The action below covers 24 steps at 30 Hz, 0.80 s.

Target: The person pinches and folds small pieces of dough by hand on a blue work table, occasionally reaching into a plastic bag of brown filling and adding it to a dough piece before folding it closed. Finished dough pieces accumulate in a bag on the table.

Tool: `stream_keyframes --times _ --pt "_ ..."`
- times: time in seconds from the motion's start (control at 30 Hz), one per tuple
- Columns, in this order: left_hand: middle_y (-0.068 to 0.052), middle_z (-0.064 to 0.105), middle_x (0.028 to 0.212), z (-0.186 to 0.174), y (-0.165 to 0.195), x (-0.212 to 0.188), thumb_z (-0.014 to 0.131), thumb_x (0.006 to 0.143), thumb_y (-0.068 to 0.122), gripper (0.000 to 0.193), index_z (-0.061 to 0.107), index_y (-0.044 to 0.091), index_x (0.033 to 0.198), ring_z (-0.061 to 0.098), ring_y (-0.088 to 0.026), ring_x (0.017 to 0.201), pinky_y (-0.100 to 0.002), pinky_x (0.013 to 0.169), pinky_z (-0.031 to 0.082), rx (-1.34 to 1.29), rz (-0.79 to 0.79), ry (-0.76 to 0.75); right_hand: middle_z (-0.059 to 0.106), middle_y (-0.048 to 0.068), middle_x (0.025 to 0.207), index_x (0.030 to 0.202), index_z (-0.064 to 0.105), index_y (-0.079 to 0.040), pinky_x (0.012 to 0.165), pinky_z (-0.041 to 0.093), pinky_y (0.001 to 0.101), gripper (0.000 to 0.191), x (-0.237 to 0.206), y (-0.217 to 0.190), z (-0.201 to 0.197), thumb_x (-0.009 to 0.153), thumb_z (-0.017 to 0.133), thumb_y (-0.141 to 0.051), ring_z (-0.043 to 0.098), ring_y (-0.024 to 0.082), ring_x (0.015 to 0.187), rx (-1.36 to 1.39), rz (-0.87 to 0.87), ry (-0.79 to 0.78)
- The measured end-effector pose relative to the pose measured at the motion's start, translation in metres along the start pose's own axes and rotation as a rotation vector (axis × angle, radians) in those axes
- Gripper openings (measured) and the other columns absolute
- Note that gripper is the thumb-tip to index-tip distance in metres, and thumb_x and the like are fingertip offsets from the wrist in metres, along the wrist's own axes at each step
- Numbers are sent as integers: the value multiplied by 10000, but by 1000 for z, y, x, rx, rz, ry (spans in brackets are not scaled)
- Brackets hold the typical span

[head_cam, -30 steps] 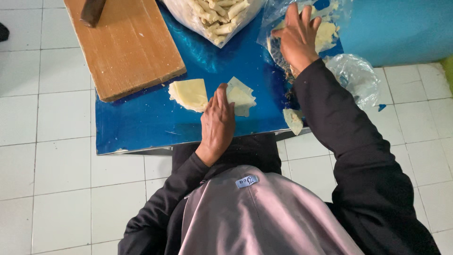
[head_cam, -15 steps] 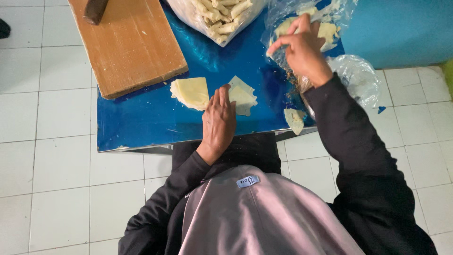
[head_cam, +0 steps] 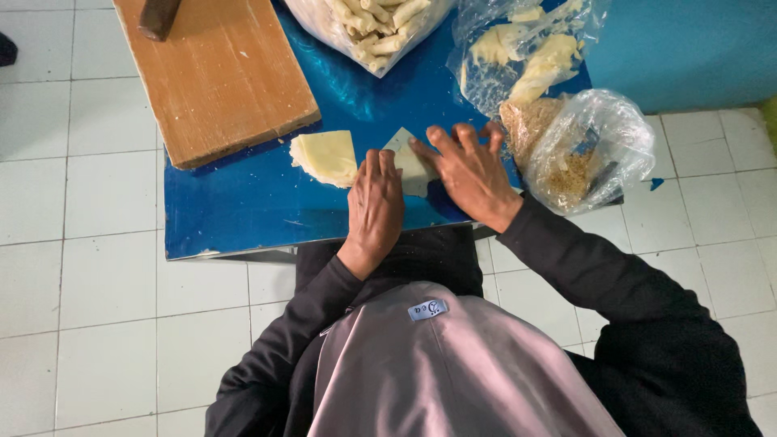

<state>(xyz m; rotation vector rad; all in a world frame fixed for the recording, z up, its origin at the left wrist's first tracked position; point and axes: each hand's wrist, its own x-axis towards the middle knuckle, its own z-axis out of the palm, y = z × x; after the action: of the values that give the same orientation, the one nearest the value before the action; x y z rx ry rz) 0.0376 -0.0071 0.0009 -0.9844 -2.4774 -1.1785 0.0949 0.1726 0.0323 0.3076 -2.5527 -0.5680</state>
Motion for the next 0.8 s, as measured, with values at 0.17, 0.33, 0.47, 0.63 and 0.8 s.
stream_keyframes --times 0.17,0.33,0.47,0.63,0.8 --pt "-211 538 998 1 -1 -1 607 958 42 194 533 -35 1120 595 -409 924 -494 731 497 29 7 5 449 18 1186 1420 663 -398 876 294 467 564 -3 10 2 995 555 -43 398 272 1052 371 96 -125" --pt "-214 536 1016 3 -3 -2 597 946 20 212 540 -47 1139 595 -399 933 -476 731 504 55 79 24 448 21 1177 1576 537 -432 852 309 512 655 -8 -3 6 1027 516 -75 406 280 1033 183 1 -197" --pt "-220 527 1010 3 -3 -3 607 954 31 202 537 -58 1120 588 -407 931 -481 736 503 22 37 12 468 10 1276 1596 523 -380 955 319 559 620 -9 -8 13 1032 523 -121 422 254 1118 83 -29 -114" --pt "-219 524 1006 0 -3 -2 603 958 21 188 526 -57 1110 586 -403 926 -479 747 506 67 92 16 486 36 1271 1555 558 -312 980 297 592 575 4 2 24 995 580 -178 425 265 1120 167 8 -86" --pt "-217 525 987 0 -1 0 610 954 26 182 533 -59 1096 585 -407 912 -483 729 498 43 55 12 461 38 1170 1576 566 -330 888 281 491 607 7 15 12 1057 563 -14 403 264 1070 198 114 -182"
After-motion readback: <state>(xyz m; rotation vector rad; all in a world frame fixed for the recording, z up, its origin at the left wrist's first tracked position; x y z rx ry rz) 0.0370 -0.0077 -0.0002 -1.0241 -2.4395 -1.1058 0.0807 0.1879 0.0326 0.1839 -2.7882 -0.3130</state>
